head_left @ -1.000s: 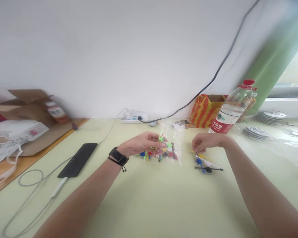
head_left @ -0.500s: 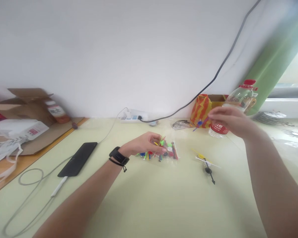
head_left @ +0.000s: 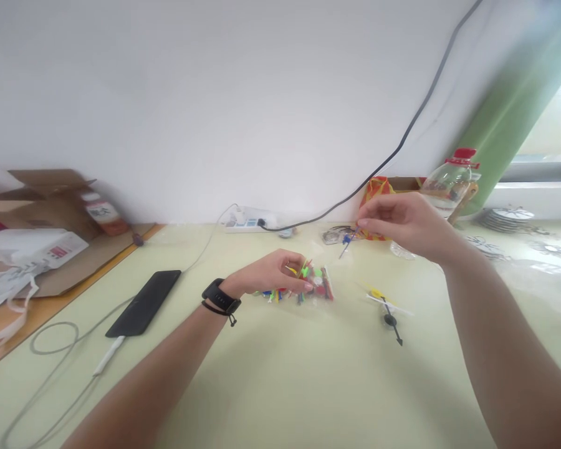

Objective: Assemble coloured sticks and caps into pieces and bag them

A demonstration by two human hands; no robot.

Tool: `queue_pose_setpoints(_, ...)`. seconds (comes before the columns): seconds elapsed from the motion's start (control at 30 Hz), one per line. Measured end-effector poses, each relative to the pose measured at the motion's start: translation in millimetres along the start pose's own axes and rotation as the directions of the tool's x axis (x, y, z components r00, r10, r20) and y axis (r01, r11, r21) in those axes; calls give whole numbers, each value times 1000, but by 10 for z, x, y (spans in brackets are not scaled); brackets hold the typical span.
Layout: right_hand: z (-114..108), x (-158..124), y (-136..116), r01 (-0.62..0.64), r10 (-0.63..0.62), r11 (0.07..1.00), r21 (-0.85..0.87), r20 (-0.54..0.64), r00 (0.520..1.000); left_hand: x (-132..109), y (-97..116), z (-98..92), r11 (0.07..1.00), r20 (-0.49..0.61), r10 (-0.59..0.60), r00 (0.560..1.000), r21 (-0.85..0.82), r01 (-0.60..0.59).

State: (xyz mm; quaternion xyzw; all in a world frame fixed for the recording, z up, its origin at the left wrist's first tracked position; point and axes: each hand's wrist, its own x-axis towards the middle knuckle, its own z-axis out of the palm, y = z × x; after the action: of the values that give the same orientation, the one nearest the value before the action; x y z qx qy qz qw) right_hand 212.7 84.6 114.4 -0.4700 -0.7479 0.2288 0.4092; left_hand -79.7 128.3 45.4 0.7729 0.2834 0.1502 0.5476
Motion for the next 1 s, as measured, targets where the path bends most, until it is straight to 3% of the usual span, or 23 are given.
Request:
queue_pose_setpoints(0.2, 4, 34, 60, 43, -18, 988, -151, 166, 986, 2, 44, 10, 1000, -33, -15, 999, 20, 16)
queue_pose_setpoints(0.3, -44, 60, 162, 29, -4, 985, -173, 142, 990, -5, 39, 4, 1000, -56, -9, 998, 23, 10)
queue_pose_setpoints(0.37, -87, 90, 313, -22, 46, 975, -223, 104, 993, -5, 28, 0, 1000, -54, -3, 999, 26, 4)
queue_pose_setpoints(0.43, -111, 122, 528, -99, 149, 947, -306, 143, 978, -1, 16, 0, 1000, -48, -1, 999, 25, 2)
queue_pose_setpoints(0.5, -91, 140, 767, -170, 297, 902, -398, 283, 912, 6, 9, 4, 1000, -40, -1, 999, 16, 2)
queue_pose_setpoints(0.53, -63, 140, 880, -205, 387, 870, -449, 361, 848, 9, 9, 6, 1000, -35, -2, 999, 9, 2)
queue_pose_setpoints(0.6, 21, 128, 1067, -285, 549, 810, -512, 494, 674, 10, 15, 11, 1000, -29, -6, 1000, -6, 6)
queue_pose_setpoints(0.7, 148, 105, 1223, -318, 609, 782, -536, 550, 571, 5, 31, 17, 998, -40, -15, 999, -63, 13)
queue_pose_setpoints(0.87, 174, 126, 1257, -320, 584, 804, -501, 566, 582, 41, 6, 33, 942, -96, -51, 994, -334, 16)
queue_pose_setpoints(1.0, 151, 122, 1234, -313, 571, 805, -504, 517, 637, 114, -17, 94, 732, -21, -144, 989, -675, 92)
